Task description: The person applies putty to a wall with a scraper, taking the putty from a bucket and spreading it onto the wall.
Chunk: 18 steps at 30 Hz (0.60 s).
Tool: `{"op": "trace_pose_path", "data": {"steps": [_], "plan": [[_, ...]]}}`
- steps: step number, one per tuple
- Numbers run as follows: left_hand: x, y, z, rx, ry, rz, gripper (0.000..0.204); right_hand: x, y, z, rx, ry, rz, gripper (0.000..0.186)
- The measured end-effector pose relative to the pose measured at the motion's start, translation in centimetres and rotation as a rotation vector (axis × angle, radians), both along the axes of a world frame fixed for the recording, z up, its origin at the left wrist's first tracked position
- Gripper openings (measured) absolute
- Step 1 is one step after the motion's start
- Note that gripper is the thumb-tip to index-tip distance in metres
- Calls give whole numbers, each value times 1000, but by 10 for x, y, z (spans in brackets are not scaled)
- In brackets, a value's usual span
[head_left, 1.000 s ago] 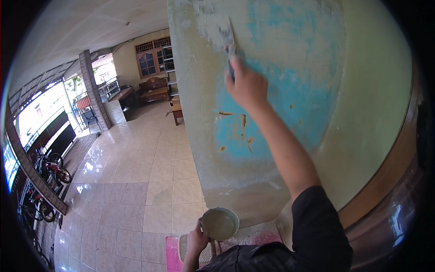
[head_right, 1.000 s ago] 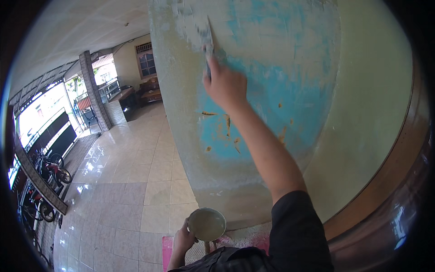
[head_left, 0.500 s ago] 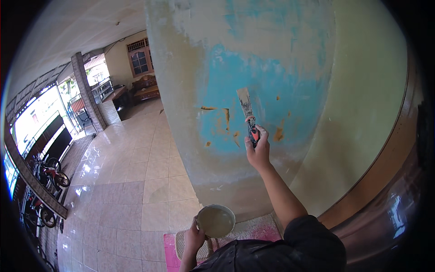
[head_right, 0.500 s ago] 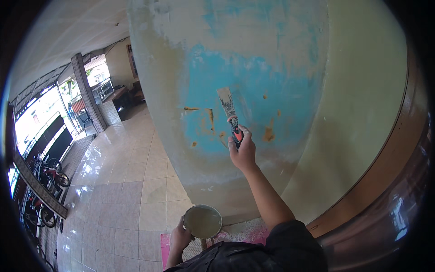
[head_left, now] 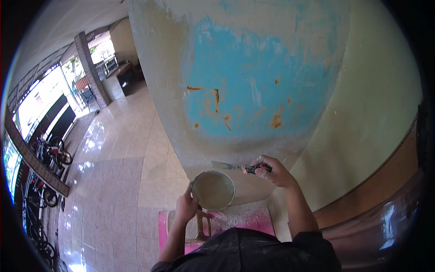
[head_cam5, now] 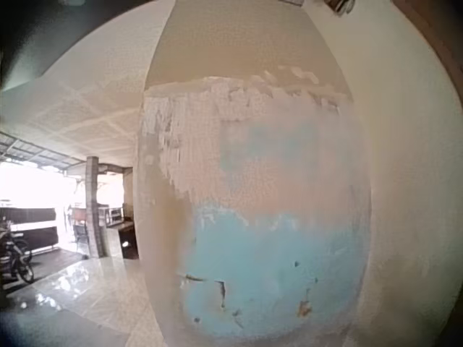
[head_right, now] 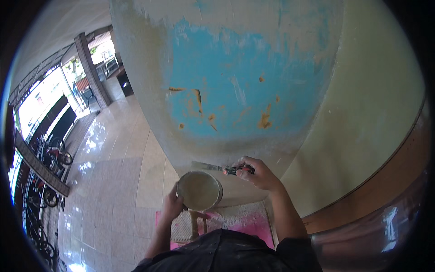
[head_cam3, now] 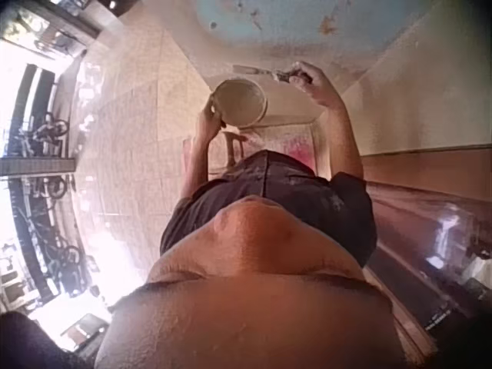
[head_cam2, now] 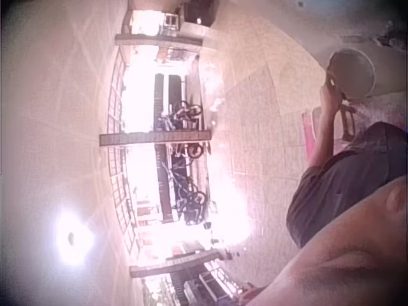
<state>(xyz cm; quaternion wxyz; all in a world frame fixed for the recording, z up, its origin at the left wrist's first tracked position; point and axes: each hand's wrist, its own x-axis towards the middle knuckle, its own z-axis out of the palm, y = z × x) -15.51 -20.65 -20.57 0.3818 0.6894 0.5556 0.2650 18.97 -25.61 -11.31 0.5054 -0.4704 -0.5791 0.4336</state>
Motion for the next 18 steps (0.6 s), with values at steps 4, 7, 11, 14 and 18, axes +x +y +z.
{"op": "trace_pose_path", "data": {"steps": [4,7,11,14,18], "plan": [[15,-1,31,-4,-88,11,60,29,-9,10,346,-647,61,23],[22,-1,31,57,-32,-7,62,57,-20,29,306,-915,-2,26],[27,-2,11,105,73,46,62,88,-26,31,160,-860,-16,27],[37,-10,5,96,74,69,63,88,-28,18,58,-580,59,28],[53,-19,0,144,110,47,64,82,-19,-14,-61,-413,309,35]]}}
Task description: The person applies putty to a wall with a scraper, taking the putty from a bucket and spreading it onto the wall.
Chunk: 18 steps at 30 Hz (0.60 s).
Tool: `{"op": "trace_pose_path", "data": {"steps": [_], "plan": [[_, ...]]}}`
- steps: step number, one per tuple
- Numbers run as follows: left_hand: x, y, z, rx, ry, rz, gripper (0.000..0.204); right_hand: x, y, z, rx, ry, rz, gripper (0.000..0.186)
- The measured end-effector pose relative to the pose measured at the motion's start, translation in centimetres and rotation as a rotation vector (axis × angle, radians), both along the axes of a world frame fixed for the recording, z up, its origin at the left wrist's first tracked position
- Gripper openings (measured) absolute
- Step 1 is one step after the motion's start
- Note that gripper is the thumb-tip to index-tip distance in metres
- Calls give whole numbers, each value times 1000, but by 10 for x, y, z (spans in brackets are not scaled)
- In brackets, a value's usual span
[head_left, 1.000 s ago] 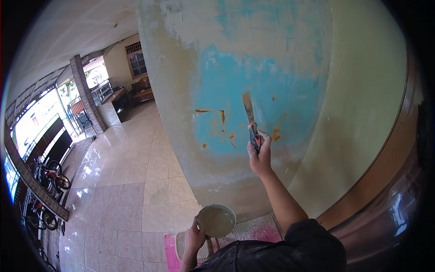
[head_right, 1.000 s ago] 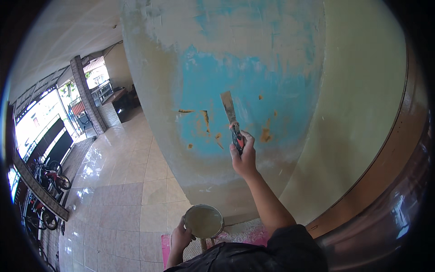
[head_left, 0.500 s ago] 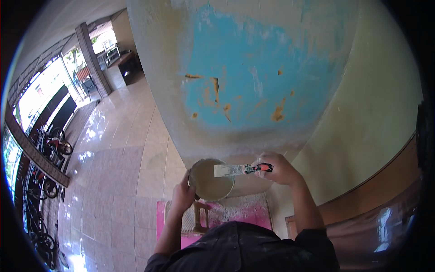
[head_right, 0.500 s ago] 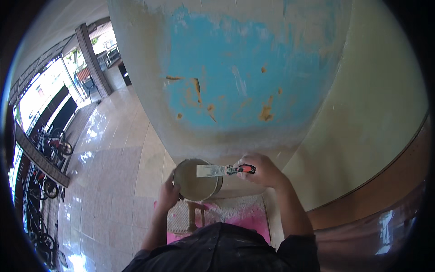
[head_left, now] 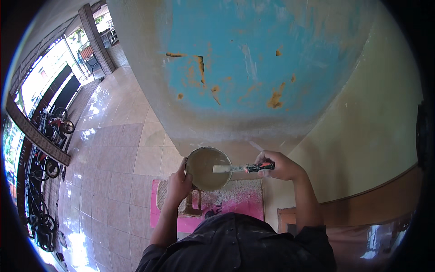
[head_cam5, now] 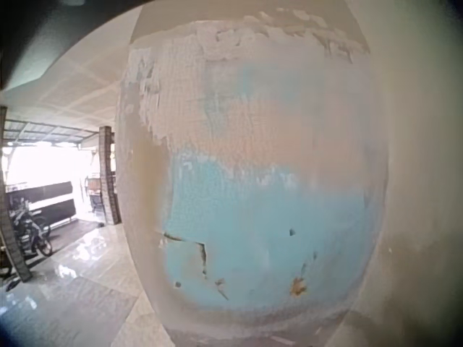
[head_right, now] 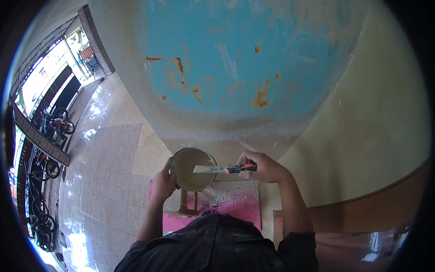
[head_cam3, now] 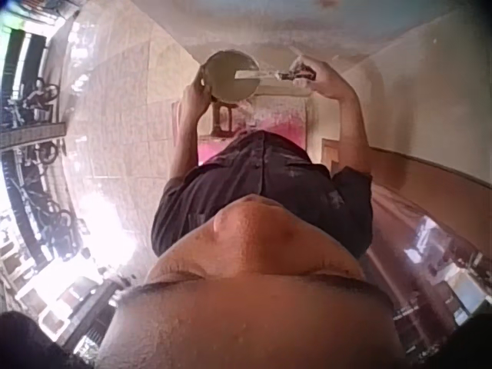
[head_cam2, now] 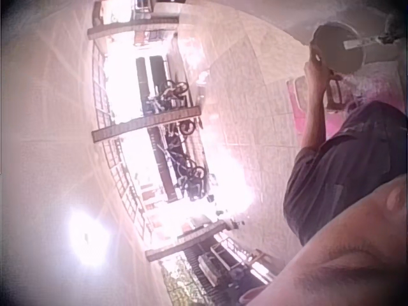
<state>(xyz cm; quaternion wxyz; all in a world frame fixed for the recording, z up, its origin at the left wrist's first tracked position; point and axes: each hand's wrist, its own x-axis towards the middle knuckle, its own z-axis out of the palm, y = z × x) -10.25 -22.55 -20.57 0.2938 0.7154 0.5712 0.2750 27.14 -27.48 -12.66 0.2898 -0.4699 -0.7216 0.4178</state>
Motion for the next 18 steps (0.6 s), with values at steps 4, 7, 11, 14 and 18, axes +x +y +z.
{"op": "trace_pose_path", "data": {"steps": [4,7,11,14,18], "plan": [[13,-12,6,-131,-138,59,64,6,9,-4,-451,114,-97,19],[15,-17,-4,-103,-83,45,63,30,24,-25,-245,-57,-53,17],[7,-16,-11,55,124,61,65,67,22,-25,-143,-275,-130,17],[5,-13,-12,112,246,76,65,65,16,-7,-142,-138,-151,21],[7,-12,-6,143,412,52,65,-2,22,46,-13,-324,-53,23]]}}
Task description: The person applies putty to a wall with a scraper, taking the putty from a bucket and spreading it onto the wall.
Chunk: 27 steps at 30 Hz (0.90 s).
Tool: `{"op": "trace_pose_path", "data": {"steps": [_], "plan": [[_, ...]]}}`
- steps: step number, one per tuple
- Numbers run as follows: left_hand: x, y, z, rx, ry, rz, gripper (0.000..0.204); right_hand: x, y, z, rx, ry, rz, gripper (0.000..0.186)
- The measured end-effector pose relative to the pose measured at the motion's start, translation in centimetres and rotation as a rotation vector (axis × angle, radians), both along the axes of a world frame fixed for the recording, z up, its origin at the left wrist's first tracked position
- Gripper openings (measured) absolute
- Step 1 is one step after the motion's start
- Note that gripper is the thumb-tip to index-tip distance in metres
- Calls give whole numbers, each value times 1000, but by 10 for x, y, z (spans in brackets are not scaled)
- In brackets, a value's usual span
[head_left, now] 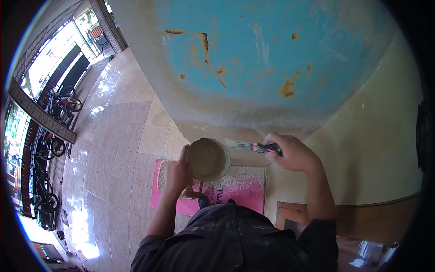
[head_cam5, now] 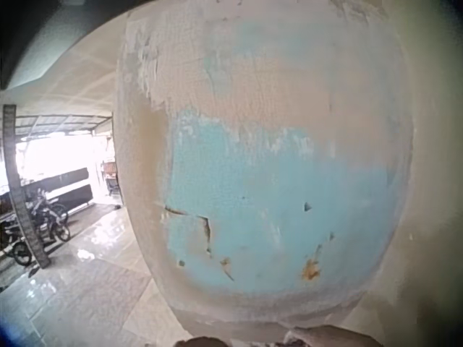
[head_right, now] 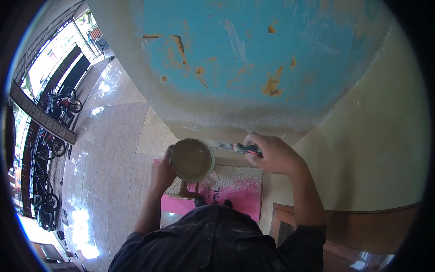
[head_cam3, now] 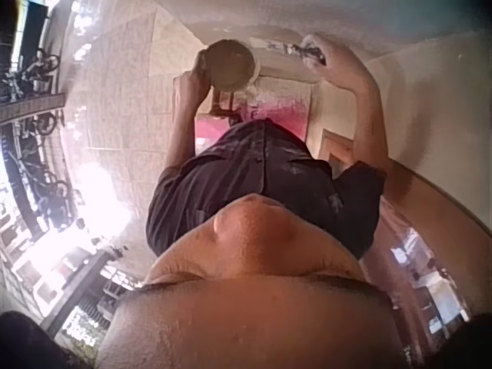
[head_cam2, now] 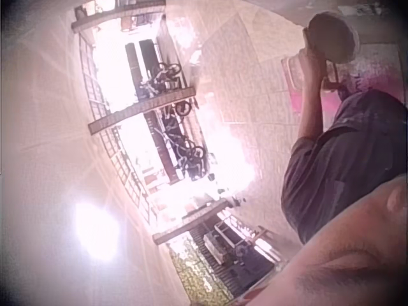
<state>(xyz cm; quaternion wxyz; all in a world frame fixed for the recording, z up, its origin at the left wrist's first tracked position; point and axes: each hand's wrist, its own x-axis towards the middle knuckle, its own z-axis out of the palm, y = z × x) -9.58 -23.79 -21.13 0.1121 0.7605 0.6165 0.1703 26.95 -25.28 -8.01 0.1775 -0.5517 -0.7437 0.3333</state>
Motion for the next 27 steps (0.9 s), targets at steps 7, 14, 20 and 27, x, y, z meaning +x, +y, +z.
{"op": "trace_pose_path", "data": {"steps": [7,14,20,27], "plan": [[3,21,2,-24,12,-88,67,-78,6,5,306,-635,174,20],[-22,41,-9,-88,11,-116,64,-98,36,-15,-274,-494,286,20],[-64,70,-26,-156,-133,-132,61,-84,30,-90,-745,255,-6,29],[-104,93,-21,-188,-322,-93,62,-124,16,-108,-410,563,-142,29]]}}
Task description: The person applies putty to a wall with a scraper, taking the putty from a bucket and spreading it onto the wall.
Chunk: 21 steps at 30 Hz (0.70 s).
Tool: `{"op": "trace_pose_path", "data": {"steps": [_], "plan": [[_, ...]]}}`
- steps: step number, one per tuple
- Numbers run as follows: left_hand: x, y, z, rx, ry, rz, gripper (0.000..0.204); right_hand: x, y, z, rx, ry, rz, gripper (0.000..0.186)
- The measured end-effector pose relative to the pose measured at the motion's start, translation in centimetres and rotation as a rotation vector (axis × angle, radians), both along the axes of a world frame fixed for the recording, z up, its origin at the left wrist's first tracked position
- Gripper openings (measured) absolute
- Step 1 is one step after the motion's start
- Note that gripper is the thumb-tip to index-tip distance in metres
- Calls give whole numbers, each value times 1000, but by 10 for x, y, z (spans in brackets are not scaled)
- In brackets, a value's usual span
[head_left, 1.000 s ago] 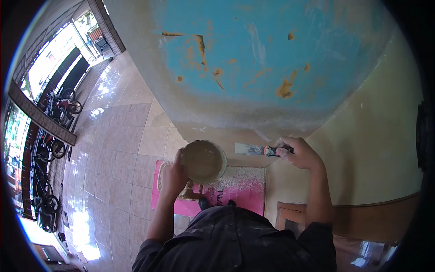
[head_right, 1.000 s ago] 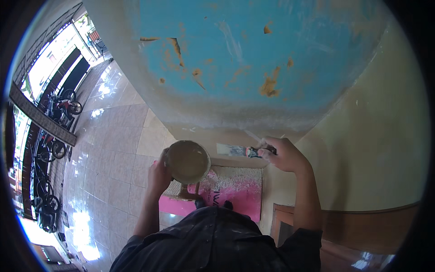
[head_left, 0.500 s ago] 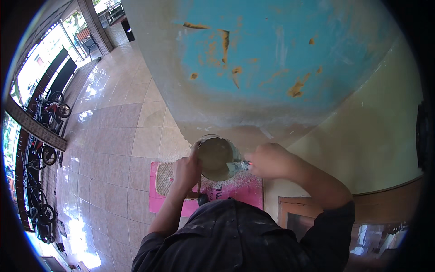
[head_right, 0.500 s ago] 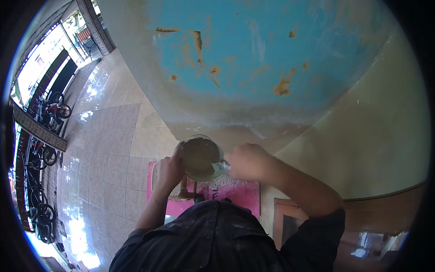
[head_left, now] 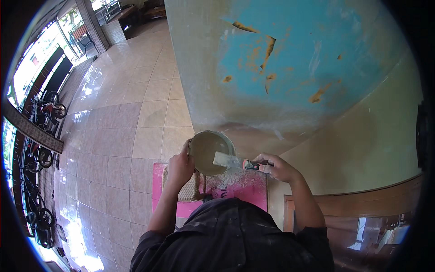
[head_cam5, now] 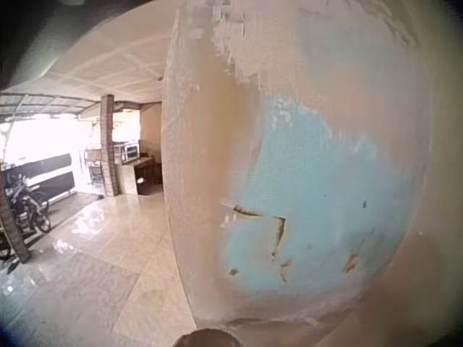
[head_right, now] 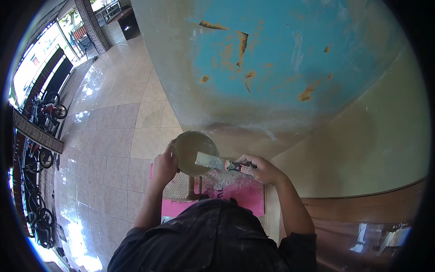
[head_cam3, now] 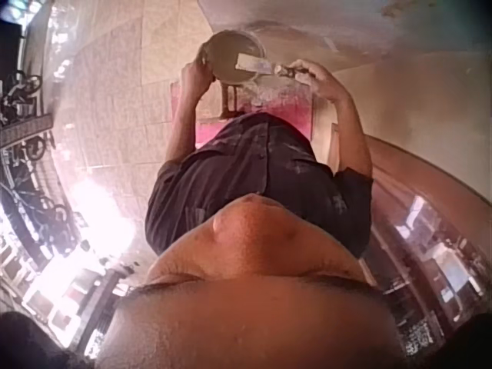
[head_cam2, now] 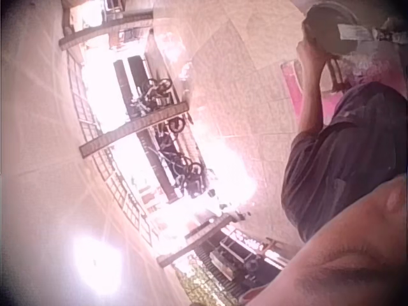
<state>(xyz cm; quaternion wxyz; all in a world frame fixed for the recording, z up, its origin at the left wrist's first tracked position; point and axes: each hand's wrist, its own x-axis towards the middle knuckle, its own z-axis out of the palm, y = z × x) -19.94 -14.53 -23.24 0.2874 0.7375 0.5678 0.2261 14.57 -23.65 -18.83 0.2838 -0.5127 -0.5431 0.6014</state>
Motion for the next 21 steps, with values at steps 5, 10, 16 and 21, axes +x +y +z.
{"op": "trace_pose_path", "data": {"steps": [5,10,16,21], "plan": [[-7,0,22,124,86,-48,64,-75,21,70,640,-724,104,26],[2,2,20,276,171,-130,67,-144,48,34,894,-1261,109,17],[-2,-1,12,222,240,-143,67,-145,52,58,464,-1146,484,24],[-21,0,5,111,63,-68,64,-91,42,55,419,-640,100,23]]}}
